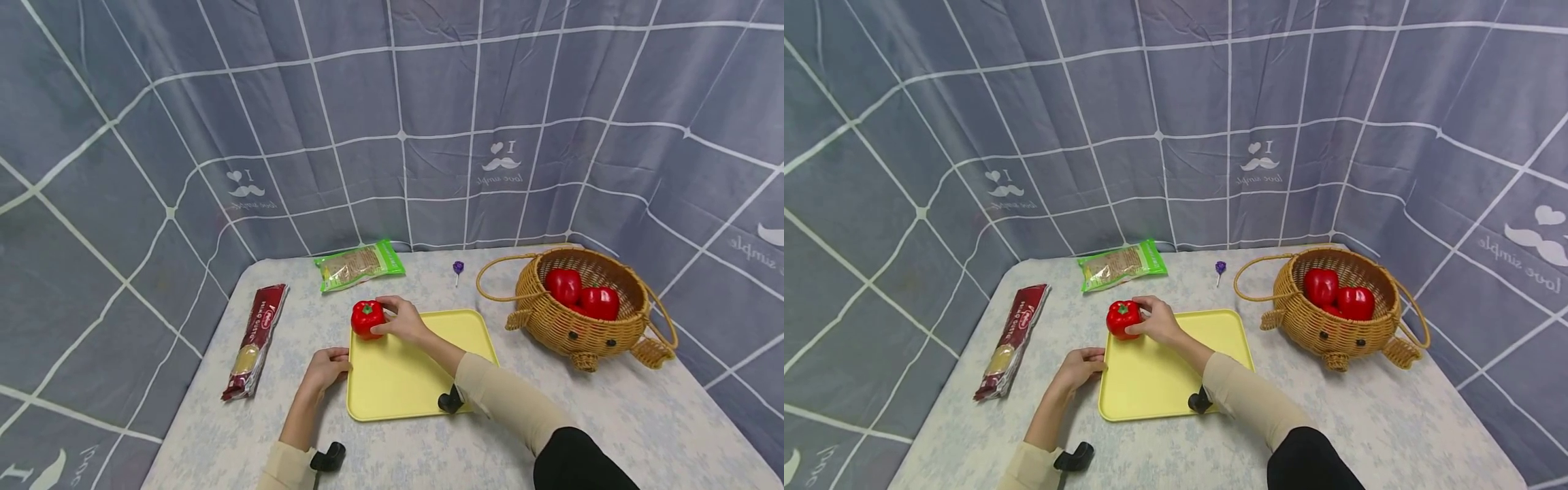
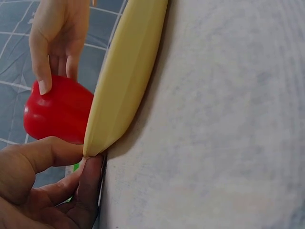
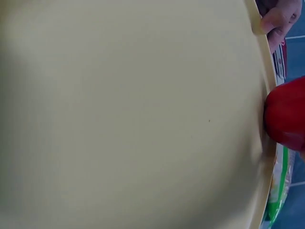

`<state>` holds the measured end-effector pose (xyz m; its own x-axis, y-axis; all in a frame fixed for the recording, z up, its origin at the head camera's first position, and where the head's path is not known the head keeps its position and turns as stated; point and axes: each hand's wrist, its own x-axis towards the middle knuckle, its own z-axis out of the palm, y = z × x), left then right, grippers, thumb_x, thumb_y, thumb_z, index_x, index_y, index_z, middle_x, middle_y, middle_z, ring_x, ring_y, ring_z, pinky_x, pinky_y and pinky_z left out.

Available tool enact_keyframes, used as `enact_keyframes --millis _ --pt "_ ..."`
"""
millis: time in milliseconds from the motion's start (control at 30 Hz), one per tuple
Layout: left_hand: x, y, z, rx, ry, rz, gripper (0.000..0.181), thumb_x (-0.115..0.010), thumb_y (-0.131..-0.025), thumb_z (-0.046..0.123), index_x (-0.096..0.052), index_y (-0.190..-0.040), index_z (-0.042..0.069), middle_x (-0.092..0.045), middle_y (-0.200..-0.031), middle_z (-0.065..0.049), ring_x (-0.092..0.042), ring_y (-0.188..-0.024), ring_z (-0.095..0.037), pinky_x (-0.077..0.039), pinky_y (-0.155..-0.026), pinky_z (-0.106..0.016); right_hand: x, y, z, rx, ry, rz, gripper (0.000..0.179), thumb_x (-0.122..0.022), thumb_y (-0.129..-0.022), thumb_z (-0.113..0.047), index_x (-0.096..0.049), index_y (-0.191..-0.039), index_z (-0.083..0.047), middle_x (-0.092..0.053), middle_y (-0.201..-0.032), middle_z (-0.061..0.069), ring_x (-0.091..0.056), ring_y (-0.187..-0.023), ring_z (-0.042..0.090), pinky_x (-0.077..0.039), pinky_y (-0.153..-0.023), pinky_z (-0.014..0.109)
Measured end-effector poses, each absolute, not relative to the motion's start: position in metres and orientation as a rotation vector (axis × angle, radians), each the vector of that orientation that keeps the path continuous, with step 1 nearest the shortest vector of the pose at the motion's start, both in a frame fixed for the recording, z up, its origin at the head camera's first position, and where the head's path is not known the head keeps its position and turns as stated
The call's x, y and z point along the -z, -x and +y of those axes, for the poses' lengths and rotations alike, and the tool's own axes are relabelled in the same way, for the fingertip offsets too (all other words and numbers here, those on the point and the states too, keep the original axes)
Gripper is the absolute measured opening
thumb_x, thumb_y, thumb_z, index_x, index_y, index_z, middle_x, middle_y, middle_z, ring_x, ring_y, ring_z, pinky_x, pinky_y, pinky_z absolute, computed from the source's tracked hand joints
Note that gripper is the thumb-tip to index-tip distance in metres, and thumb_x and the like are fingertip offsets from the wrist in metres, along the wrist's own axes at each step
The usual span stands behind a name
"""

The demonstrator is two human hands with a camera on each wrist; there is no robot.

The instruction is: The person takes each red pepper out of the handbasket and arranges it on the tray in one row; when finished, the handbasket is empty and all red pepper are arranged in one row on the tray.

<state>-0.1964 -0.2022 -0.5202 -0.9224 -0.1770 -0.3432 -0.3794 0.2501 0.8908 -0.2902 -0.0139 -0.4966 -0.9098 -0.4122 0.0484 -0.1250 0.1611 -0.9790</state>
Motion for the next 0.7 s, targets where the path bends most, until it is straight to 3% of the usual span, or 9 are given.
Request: enact_keyframes --millis 700 --pt "0.5203 0.201 -0.2046 -1.715 0.54 2.316 0.038 -0.063 -0.087 0.0 -0.06 -0.124 -0.006 -0.063 -0.109 -0.017 -0.062 -0.086 -0.017 -0.055 -0.071 -0.026 0.4958 0.2941 -0.0159 1.69 0.568 2.299 0.077 -0.083 -0.074 -0.008 -0.046 -0.141 0.001 -0.049 -0.145 0.017 -0.047 -0.135 0.031 -0.04 -0.11 0.041"
